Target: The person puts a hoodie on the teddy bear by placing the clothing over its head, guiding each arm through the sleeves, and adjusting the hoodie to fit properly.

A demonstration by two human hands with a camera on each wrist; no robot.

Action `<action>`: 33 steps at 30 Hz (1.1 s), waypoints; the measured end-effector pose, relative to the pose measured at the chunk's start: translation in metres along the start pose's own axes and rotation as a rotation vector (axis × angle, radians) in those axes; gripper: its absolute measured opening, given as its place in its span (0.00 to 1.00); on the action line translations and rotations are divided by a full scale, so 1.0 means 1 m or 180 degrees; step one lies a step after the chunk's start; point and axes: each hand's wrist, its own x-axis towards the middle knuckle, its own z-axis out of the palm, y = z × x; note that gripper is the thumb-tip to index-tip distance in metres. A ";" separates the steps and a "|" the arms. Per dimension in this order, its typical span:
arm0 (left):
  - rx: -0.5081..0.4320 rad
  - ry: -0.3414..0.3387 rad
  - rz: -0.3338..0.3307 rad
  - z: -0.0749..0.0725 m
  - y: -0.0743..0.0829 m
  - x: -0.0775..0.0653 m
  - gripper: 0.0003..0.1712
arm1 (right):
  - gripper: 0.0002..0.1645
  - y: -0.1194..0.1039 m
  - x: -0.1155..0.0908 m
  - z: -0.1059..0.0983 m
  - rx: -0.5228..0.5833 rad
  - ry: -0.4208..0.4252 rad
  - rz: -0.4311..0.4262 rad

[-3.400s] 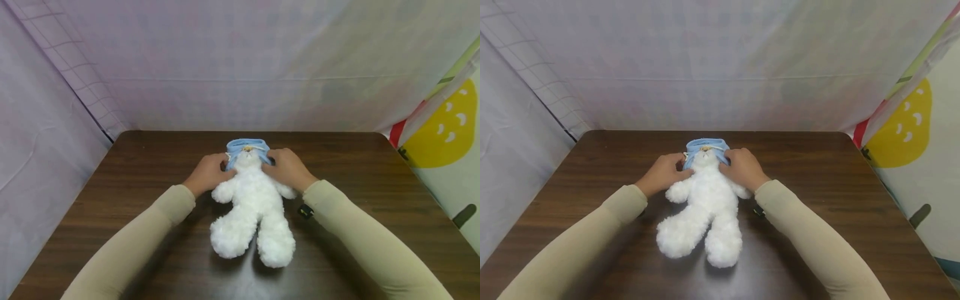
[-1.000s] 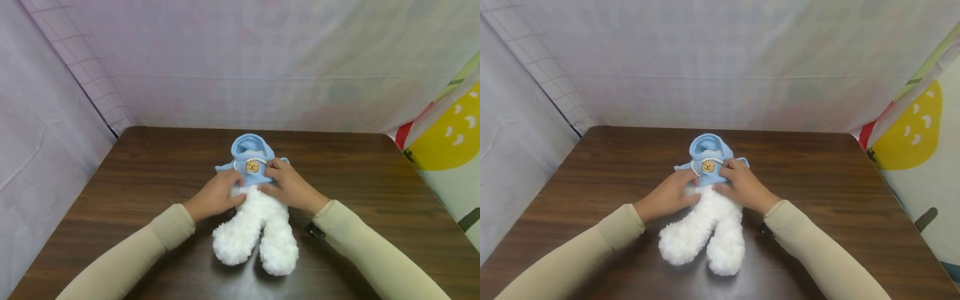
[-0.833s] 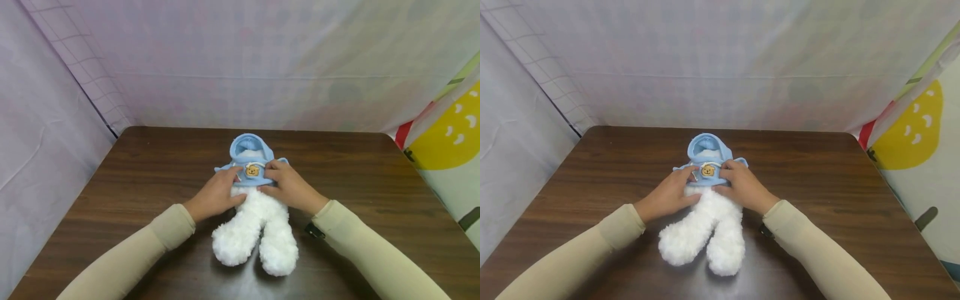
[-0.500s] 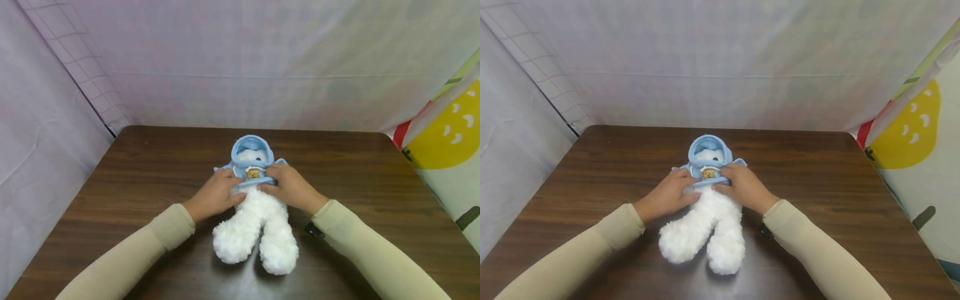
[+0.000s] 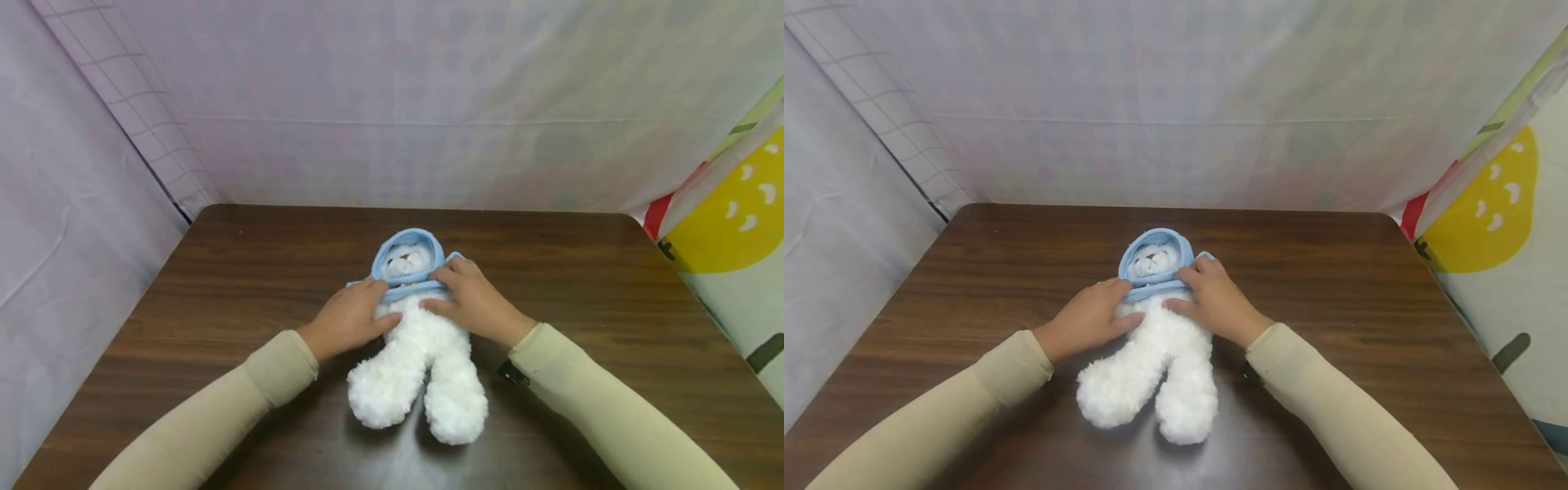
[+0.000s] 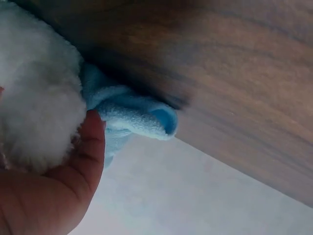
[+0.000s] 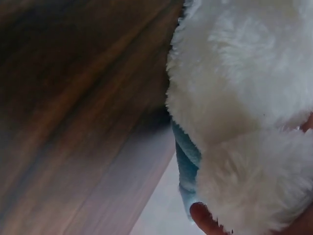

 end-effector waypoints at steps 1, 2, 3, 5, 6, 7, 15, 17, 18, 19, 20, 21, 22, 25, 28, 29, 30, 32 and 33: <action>-0.0028 -0.0018 -0.0028 0.000 0.000 0.000 0.26 | 0.27 0.000 -0.001 0.000 0.0026 -0.0015 0.0039; -0.0063 -0.0027 -0.0050 -0.001 0.000 0.000 0.27 | 0.28 0.000 -0.001 -0.001 0.0072 -0.0038 0.0084; -0.0091 -0.0019 -0.0064 -0.001 0.000 0.000 0.27 | 0.30 0.000 -0.001 -0.001 0.0136 -0.0058 0.0129; -0.0155 0.0013 -0.0089 -0.002 0.001 0.001 0.29 | 0.35 0.001 -0.002 -0.003 0.0266 -0.0063 0.0240; -0.0176 0.0056 -0.0100 -0.002 0.001 0.001 0.30 | 0.36 0.001 -0.003 -0.004 0.0330 -0.0057 0.0302; -0.0193 0.0112 -0.0113 -0.003 0.001 0.001 0.31 | 0.37 0.002 -0.003 -0.006 0.0380 -0.0055 0.0350; -0.0488 0.0272 0.0250 -0.015 0.001 0.008 0.29 | 0.21 0.014 -0.010 -0.038 0.0863 -0.0434 0.0396; -0.0516 0.0080 0.0344 -0.016 0.001 0.008 0.29 | 0.18 0.019 -0.011 -0.048 0.1178 -0.0586 0.0415; -0.0513 -0.0002 0.0360 -0.016 0.001 0.008 0.28 | 0.18 0.021 -0.012 -0.052 0.1353 -0.0659 0.0437; -0.0494 -0.0059 0.0382 -0.016 0.001 0.008 0.28 | 0.18 0.024 -0.012 -0.055 0.1508 -0.0738 0.0476; -0.0467 -0.0091 0.0392 -0.015 0.001 0.008 0.29 | 0.20 0.026 -0.013 -0.057 0.1611 -0.0815 0.0503; -0.0462 -0.0101 0.0397 -0.015 0.001 0.007 0.29 | 0.21 0.028 -0.014 -0.058 0.1666 -0.0893 0.0531; -0.0497 -0.0093 0.0388 -0.015 0.000 0.006 0.28 | 0.23 0.030 -0.014 -0.058 0.1706 -0.0978 0.0566; -0.0797 0.0001 0.0278 -0.017 -0.006 0.003 0.23 | 0.29 0.034 -0.017 -0.057 0.1714 -0.1191 0.0580; -0.1217 0.0068 0.0052 -0.023 -0.017 -0.001 0.18 | 0.33 0.038 -0.019 -0.056 0.1911 -0.1289 0.0665; -0.1355 0.0044 -0.0052 -0.025 -0.021 -0.002 0.19 | 0.34 0.040 -0.020 -0.056 0.2005 -0.1306 0.0699; -0.1477 -0.0021 -0.0146 -0.026 -0.025 -0.004 0.20 | 0.35 0.042 -0.020 -0.056 0.2100 -0.1320 0.0732; -0.1596 -0.0240 -0.0276 -0.029 -0.031 -0.005 0.22 | 0.35 0.046 -0.021 -0.056 0.2267 -0.1365 0.0785; -0.1627 -0.0391 -0.0325 -0.030 -0.034 -0.006 0.23 | 0.36 0.048 -0.022 -0.056 0.2330 -0.1388 0.0784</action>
